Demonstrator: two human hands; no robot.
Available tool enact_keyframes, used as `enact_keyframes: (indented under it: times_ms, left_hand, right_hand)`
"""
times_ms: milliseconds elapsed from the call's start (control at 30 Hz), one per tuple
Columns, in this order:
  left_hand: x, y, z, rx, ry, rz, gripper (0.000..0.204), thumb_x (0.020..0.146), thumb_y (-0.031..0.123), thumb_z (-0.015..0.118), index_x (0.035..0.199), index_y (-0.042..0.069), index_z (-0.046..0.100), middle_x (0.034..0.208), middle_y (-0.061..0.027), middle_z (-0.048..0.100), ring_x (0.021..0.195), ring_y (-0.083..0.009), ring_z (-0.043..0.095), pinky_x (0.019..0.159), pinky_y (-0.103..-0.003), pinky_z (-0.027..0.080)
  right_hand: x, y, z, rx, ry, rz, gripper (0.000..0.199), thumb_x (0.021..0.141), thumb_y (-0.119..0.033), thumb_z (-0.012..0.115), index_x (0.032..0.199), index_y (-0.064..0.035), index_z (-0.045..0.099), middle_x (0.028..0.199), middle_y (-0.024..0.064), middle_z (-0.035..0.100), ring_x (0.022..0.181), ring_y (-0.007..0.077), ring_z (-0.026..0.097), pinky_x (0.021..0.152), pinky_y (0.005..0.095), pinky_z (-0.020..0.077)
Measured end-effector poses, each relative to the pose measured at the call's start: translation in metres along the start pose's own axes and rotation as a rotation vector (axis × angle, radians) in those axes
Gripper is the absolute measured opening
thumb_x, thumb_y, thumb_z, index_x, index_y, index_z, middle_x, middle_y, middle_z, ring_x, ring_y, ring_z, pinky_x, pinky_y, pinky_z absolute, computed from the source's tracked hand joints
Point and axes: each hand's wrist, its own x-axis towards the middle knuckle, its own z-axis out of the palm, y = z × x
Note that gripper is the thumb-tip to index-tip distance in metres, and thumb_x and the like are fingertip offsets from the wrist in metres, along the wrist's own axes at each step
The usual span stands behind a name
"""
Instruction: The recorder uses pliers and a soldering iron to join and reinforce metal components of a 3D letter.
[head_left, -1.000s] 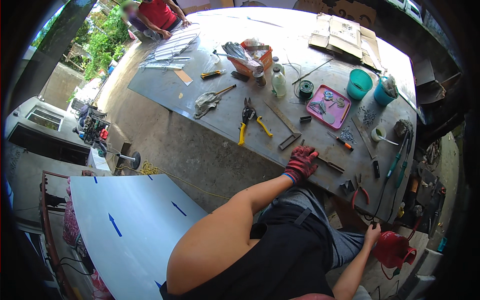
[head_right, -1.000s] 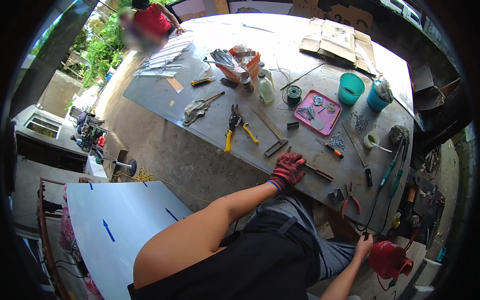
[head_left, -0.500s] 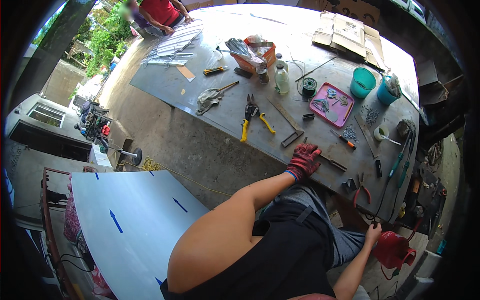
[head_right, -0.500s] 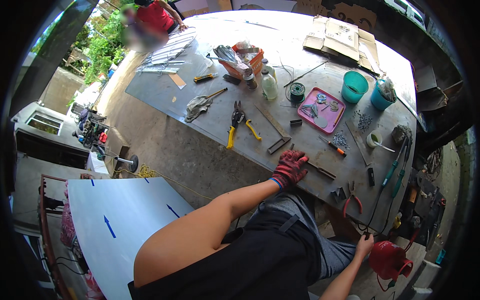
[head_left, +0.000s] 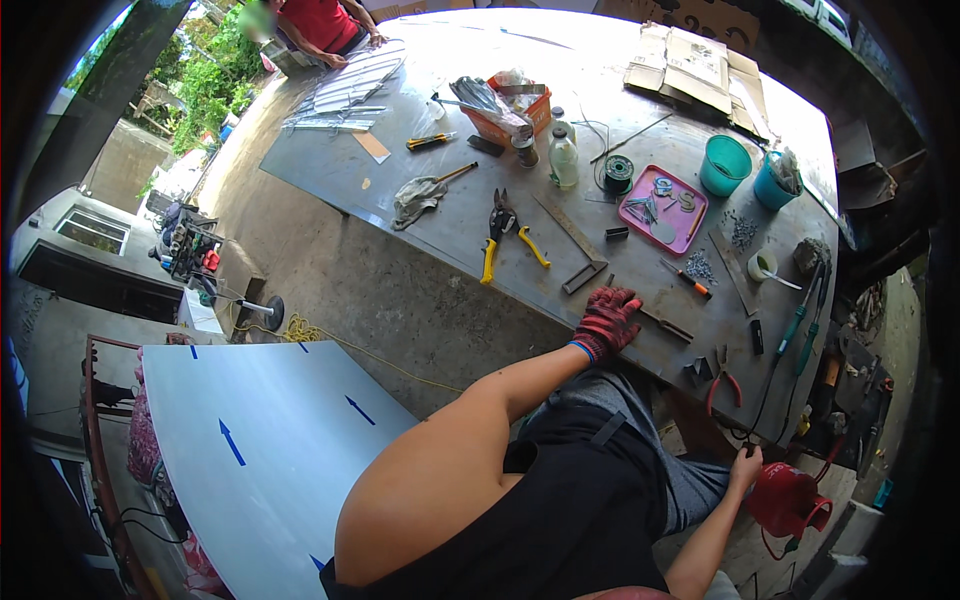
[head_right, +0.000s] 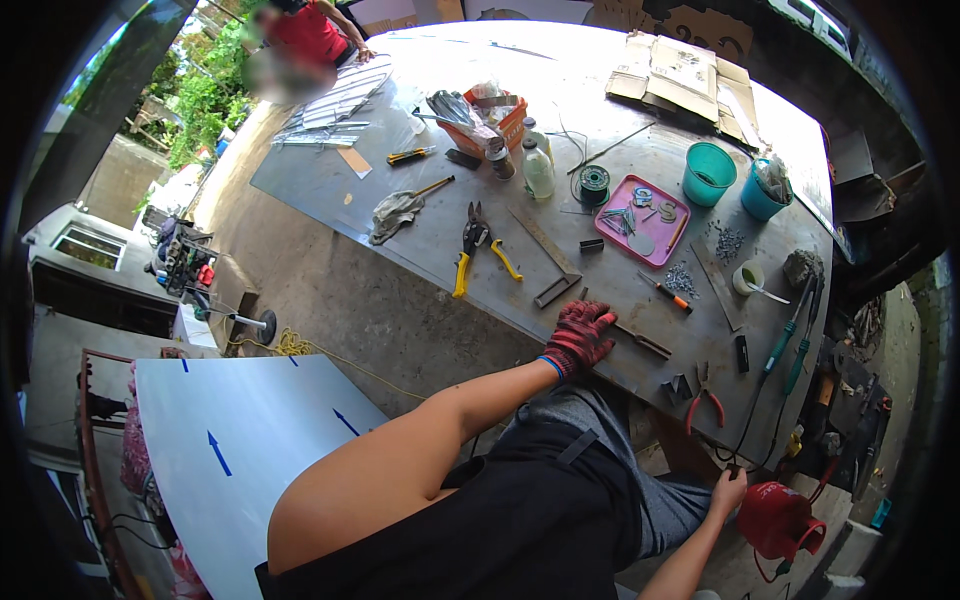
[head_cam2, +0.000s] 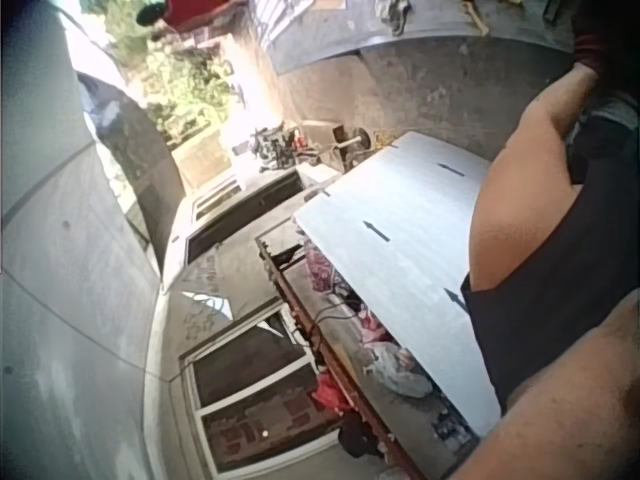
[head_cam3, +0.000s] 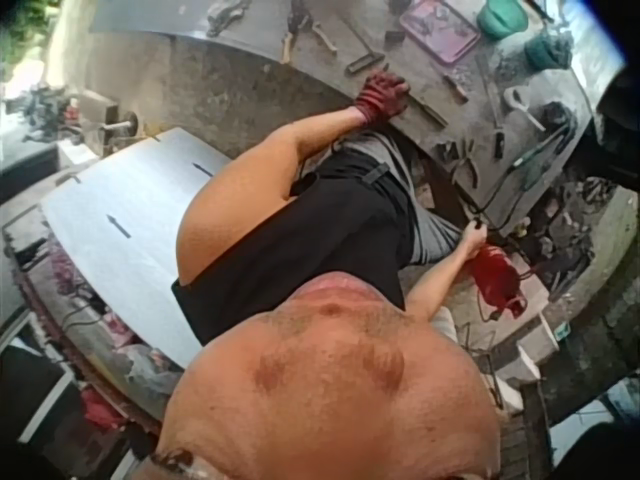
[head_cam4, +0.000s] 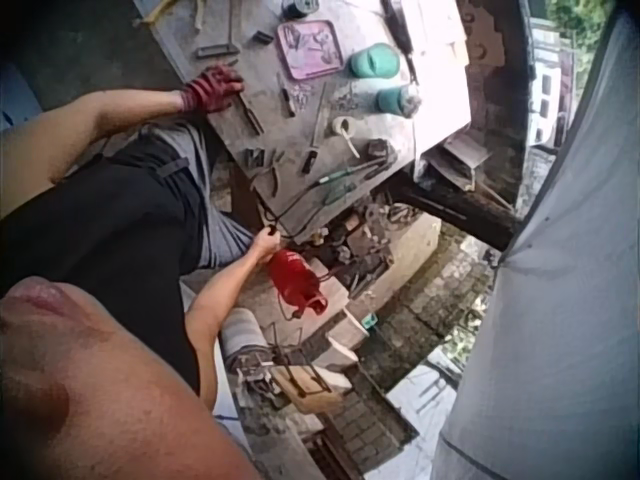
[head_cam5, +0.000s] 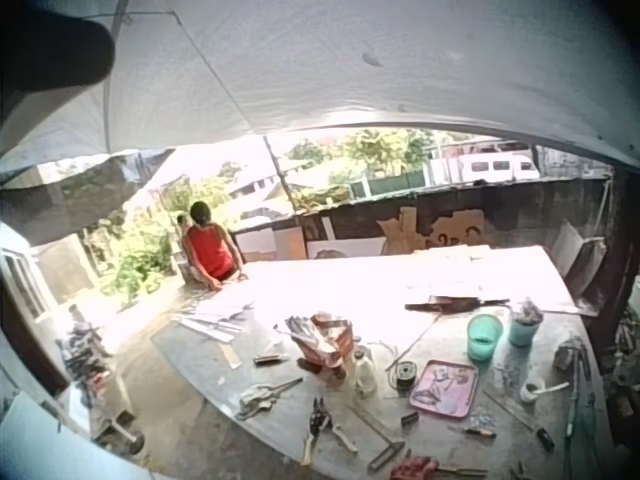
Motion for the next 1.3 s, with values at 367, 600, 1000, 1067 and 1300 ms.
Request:
enact_keyframes:
  times_ms: [367, 600, 1000, 1067, 1300]
  left_hand:
    - [-0.0001, -0.0019, 0.0024, 0.011, -0.012, 0.003, 0.061, 0.088, 0.048, 0.072, 0.138, 0.014, 0.064, 0.149, -0.0132, 0.055, 0.141, -0.0354, 0.047, 0.123, -0.053, 0.028]
    - [0.0007, -0.0012, -0.0008, -0.005, -0.026, 0.006, 0.061, 0.088, 0.047, 0.071, 0.139, 0.013, 0.064, 0.149, -0.0140, 0.055, 0.141, -0.0355, 0.047, 0.123, -0.053, 0.028]
    - [0.0001, 0.0010, -0.0043, -0.010, -0.021, 0.002, 0.060, 0.089, 0.044, 0.073, 0.139, 0.012, 0.064, 0.149, -0.0141, 0.055, 0.141, -0.0353, 0.047, 0.123, -0.054, 0.028]
    - [0.0007, -0.0002, -0.0040, -0.032, -0.009, 0.012, 0.059, 0.089, 0.045, 0.073, 0.138, 0.012, 0.064, 0.148, -0.0137, 0.055, 0.141, -0.0355, 0.047, 0.123, -0.054, 0.028]
    - [-0.0002, -0.0025, 0.0005, -0.021, -0.010, 0.021, 0.058, 0.090, 0.045, 0.071, 0.138, 0.013, 0.062, 0.147, -0.0152, 0.055, 0.141, -0.0359, 0.047, 0.123, -0.054, 0.028]
  right_hand:
    - [-0.0003, -0.0003, 0.0012, 0.031, 0.021, -0.011, 0.031, 0.093, -0.029, 0.064, 0.106, -0.0010, 0.067, 0.099, 0.0298, 0.072, 0.097, 0.0523, 0.068, 0.079, 0.0587, 0.0515]
    - [-0.0005, 0.0005, 0.0019, 0.010, 0.032, -0.013, 0.031, 0.093, -0.030, 0.065, 0.103, -0.0004, 0.066, 0.097, 0.0299, 0.071, 0.095, 0.0528, 0.067, 0.078, 0.0591, 0.0506]
    - [-0.0017, -0.0025, 0.0003, 0.022, 0.033, -0.021, 0.027, 0.093, -0.026, 0.064, 0.102, -0.0013, 0.066, 0.095, 0.0284, 0.071, 0.093, 0.0518, 0.068, 0.077, 0.0575, 0.0511]
    - [-0.0017, -0.0032, 0.0009, 0.030, 0.061, -0.062, 0.027, 0.093, -0.026, 0.065, 0.103, -0.0018, 0.067, 0.096, 0.0278, 0.072, 0.094, 0.0514, 0.068, 0.077, 0.0568, 0.0516]
    - [-0.0004, -0.0030, 0.0019, -0.003, 0.058, -0.038, 0.027, 0.093, -0.027, 0.065, 0.104, -0.0027, 0.068, 0.097, 0.0269, 0.072, 0.095, 0.0505, 0.069, 0.078, 0.0562, 0.0522]
